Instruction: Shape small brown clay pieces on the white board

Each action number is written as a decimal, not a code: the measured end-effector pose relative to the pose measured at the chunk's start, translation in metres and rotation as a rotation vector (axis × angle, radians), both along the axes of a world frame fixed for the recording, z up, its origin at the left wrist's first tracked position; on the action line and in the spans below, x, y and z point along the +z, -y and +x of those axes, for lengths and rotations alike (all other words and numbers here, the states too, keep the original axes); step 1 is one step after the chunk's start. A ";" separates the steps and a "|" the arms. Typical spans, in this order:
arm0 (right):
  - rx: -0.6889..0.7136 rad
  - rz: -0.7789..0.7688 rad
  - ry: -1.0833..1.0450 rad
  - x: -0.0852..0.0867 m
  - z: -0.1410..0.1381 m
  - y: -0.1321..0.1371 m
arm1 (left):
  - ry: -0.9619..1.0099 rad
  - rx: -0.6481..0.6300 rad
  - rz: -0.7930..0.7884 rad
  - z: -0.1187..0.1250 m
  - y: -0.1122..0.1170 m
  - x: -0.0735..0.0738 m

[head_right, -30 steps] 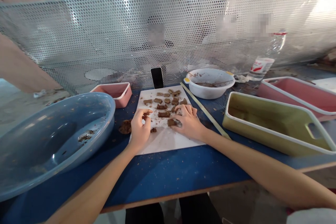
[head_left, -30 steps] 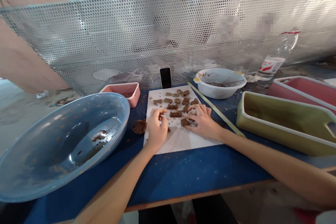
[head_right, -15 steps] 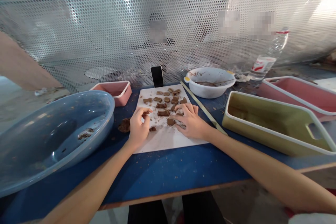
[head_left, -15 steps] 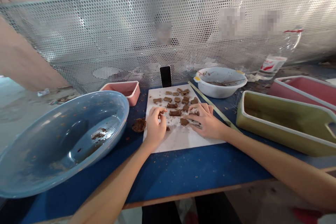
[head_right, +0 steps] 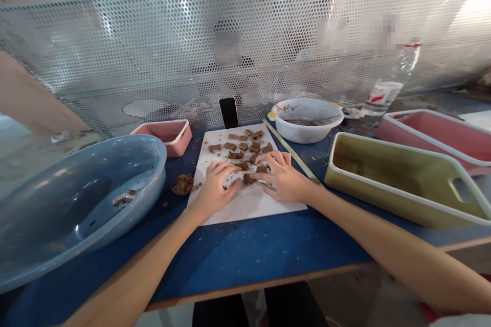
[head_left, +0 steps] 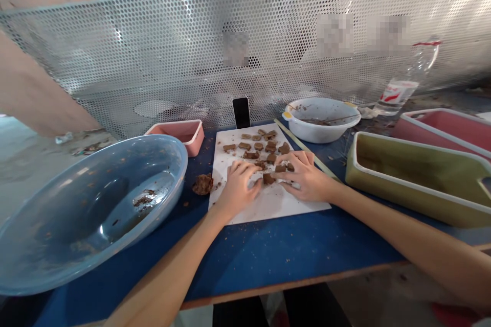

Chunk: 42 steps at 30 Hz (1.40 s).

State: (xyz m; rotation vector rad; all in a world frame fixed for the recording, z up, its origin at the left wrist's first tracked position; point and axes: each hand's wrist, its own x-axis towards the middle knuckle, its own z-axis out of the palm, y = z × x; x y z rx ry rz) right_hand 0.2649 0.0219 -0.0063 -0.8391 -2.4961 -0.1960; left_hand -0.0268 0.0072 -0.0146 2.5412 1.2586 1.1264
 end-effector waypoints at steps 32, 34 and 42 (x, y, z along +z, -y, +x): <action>-0.090 0.076 -0.037 -0.015 -0.020 0.001 | -0.080 -0.055 -0.260 0.008 -0.012 -0.003; -0.098 0.092 -0.036 -0.016 -0.024 0.001 | -0.069 -0.072 -0.265 0.009 -0.011 -0.002; -0.166 0.154 -0.013 -0.019 -0.037 0.005 | -0.053 -0.059 -0.289 0.011 -0.013 -0.001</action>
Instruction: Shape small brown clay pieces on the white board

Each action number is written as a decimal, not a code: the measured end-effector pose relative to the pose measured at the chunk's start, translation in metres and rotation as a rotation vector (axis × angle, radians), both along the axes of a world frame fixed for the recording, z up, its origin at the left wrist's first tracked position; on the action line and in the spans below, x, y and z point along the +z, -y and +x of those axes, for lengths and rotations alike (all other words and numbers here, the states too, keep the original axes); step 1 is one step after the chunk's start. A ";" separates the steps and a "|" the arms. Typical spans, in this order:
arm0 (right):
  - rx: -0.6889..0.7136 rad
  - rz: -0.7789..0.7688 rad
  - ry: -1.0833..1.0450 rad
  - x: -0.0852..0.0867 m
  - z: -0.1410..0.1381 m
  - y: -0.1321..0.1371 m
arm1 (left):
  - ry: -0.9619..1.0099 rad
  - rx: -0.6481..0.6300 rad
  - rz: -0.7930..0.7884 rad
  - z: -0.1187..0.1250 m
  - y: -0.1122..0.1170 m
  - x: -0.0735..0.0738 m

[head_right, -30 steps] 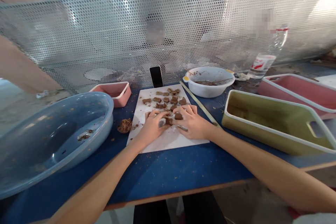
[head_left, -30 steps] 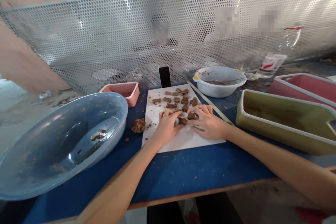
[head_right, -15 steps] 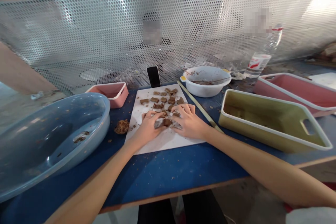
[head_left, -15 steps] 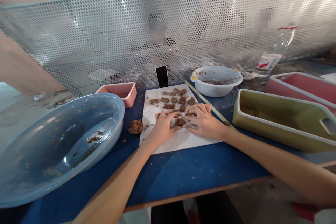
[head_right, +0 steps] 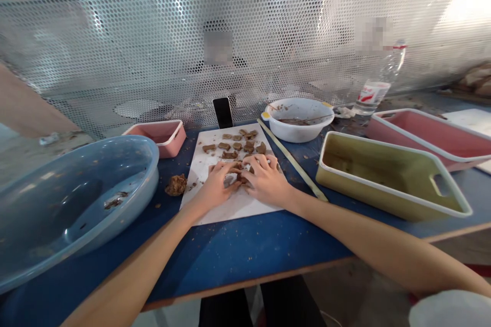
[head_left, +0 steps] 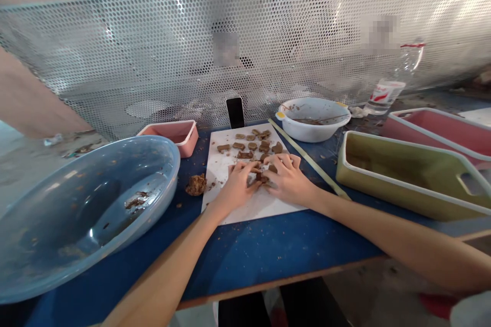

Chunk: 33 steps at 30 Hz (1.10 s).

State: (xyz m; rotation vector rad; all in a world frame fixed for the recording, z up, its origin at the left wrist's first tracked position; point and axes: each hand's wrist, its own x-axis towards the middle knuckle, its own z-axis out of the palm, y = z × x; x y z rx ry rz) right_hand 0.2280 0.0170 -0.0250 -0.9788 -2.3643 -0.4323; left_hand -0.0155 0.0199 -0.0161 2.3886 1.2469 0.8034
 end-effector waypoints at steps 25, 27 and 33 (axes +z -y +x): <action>-0.031 -0.085 -0.196 0.021 0.040 -0.002 | -0.175 0.060 0.303 -0.005 0.036 0.023; -0.023 -0.081 -0.216 0.021 0.042 -0.003 | -0.174 0.106 0.333 0.000 0.041 0.030; -0.018 -0.090 -0.226 0.017 0.046 -0.006 | -0.225 0.289 0.292 -0.007 0.037 0.048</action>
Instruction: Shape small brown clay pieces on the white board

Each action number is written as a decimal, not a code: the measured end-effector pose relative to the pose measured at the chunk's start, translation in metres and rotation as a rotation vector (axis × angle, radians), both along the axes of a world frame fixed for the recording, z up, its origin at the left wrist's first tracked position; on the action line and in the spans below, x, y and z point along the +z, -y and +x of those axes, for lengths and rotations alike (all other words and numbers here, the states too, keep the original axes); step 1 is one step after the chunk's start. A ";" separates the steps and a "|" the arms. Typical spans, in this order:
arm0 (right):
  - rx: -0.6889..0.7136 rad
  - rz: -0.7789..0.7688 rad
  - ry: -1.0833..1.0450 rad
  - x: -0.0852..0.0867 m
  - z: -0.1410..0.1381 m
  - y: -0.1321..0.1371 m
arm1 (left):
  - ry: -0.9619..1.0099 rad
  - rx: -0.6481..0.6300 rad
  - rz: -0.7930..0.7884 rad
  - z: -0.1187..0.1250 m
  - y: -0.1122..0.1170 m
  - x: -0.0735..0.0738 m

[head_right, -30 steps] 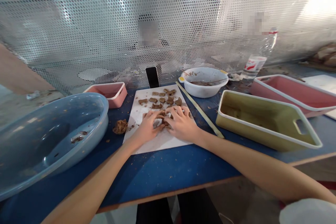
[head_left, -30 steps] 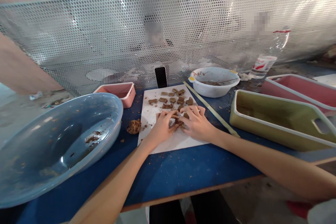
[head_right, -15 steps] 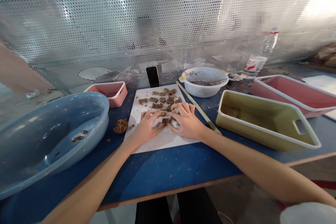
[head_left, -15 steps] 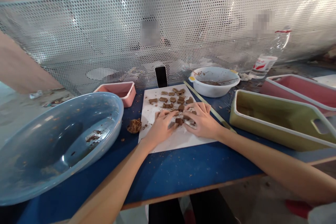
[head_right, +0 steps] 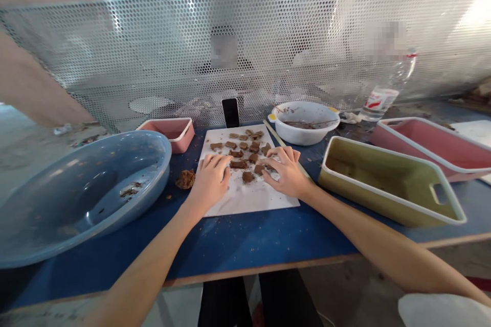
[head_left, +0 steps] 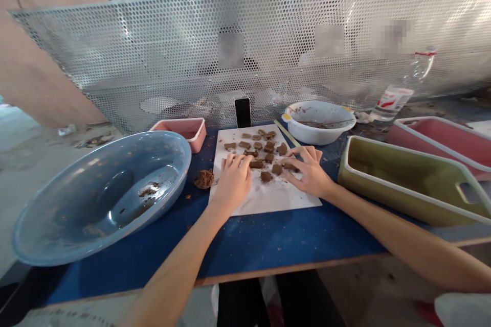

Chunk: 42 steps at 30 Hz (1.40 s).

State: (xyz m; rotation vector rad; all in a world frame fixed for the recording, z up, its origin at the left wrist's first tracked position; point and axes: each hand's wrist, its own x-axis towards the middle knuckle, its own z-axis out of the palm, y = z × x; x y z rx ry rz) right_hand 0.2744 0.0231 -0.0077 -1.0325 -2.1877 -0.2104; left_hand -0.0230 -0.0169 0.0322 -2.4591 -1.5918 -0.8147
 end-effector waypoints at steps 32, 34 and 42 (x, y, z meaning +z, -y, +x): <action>0.185 -0.121 0.075 0.023 -0.027 0.007 | 1.547 0.141 -0.414 -0.046 0.000 -0.013; 0.207 -0.166 0.131 0.032 -0.050 0.012 | 1.693 0.114 -0.581 -0.041 0.001 -0.011; 0.214 -0.015 0.168 0.027 -0.131 0.027 | 1.383 0.123 -0.357 -0.030 0.010 -0.019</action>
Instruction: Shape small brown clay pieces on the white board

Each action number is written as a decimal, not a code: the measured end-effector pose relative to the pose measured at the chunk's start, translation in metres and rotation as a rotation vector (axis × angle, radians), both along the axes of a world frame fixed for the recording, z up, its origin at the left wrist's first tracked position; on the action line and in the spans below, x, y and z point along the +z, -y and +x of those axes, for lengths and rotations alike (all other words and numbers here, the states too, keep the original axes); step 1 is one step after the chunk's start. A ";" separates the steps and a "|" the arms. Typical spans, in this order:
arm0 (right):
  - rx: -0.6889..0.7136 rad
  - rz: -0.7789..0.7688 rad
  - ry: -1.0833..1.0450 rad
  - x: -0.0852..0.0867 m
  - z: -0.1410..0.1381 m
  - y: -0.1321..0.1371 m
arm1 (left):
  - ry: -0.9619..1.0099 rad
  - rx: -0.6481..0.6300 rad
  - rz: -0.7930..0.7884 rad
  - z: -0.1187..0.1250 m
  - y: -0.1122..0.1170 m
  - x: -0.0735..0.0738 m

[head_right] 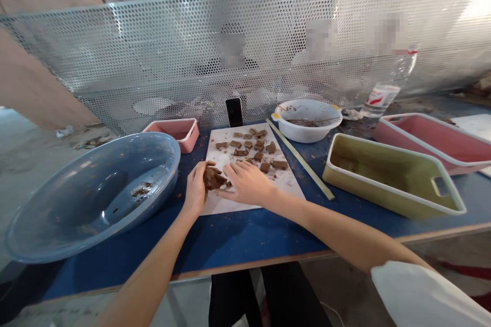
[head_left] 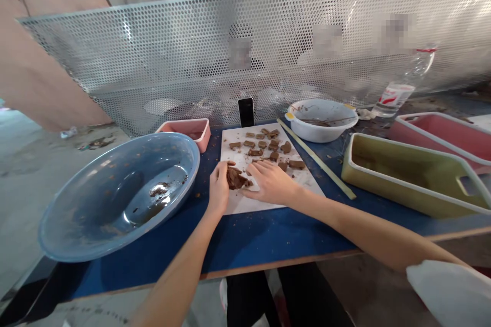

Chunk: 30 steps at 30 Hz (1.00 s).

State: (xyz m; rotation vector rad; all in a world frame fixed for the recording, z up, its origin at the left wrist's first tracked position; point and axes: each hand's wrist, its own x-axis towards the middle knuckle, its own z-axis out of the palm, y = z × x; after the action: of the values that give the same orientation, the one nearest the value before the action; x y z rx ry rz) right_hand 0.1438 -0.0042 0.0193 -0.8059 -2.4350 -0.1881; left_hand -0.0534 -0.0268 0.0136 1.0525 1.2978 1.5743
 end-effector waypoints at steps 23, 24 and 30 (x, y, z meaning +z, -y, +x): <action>0.084 -0.045 -0.002 -0.023 -0.007 0.019 | -0.435 -0.070 0.042 0.020 0.016 -0.004; 0.087 -0.041 -0.008 -0.023 -0.008 0.018 | -0.435 -0.075 0.045 0.019 0.016 -0.005; 0.129 -0.021 -0.051 -0.028 -0.008 0.017 | -0.312 -0.180 0.004 0.018 0.010 -0.009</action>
State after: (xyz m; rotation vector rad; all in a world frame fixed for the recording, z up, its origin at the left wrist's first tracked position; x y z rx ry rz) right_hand 0.1356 -0.0209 -0.0084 -0.6521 -2.4344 -0.0918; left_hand -0.0352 -0.0367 0.0043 1.4189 1.3596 1.3149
